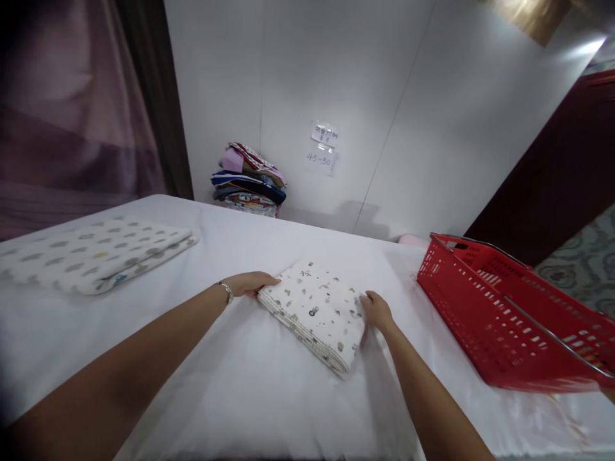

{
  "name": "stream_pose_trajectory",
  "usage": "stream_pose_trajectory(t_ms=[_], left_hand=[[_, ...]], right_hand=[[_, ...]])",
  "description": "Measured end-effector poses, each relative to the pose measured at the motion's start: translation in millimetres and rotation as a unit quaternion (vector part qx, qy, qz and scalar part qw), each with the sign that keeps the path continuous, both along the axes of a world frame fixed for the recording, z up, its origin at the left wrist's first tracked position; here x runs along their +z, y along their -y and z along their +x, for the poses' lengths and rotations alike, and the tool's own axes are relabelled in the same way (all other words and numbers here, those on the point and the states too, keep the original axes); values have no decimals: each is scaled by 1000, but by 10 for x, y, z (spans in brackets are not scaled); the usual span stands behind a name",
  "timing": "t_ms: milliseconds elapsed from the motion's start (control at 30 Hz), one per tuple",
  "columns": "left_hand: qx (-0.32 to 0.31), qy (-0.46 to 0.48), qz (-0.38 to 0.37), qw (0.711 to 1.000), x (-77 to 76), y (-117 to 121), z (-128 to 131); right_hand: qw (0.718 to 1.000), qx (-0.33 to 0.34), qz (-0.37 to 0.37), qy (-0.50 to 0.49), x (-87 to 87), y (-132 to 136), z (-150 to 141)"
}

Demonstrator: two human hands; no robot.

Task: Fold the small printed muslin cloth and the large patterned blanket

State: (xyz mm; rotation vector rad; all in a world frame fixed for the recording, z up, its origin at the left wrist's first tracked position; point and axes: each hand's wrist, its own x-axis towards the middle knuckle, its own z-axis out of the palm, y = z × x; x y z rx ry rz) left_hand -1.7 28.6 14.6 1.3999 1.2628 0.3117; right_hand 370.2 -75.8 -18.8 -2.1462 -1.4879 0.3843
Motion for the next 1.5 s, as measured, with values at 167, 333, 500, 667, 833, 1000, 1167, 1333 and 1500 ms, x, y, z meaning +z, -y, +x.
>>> stream_pose_trajectory(t_ms=[167, 333, 500, 667, 833, 1000, 1167, 1333, 1500], left_hand=[[27, 35, 25, 999, -40, -75, -54], [117, 49, 63, 990, -94, -300, -130], [186, 93, 65, 976, -223, -304, -225], [240, 107, 117, 958, -290, -212, -314], [231, 56, 190, 953, -346, -107, -325], [214, -42, 245, 945, -328, -57, -256], [208, -109, 277, 932, -264, -55, -193], [172, -158, 275, 933, -246, -83, -142], [157, -185, 250, 937, -195, -114, -117]], right_hand=[[997, 41, -59, 2, 62, -286, -73], [984, 111, -125, -56, 58, -178, -186], [983, 125, -128, -32, 10, -11, -273], [979, 140, -135, -64, 38, -4, -272], [977, 133, -143, -85, 69, 6, -294], [980, 125, -136, -71, 47, 42, -302], [982, 114, -133, -70, -7, 46, -265], [984, 112, -125, -60, -40, 40, -243], [985, 104, -119, -67, -16, 71, -256]])
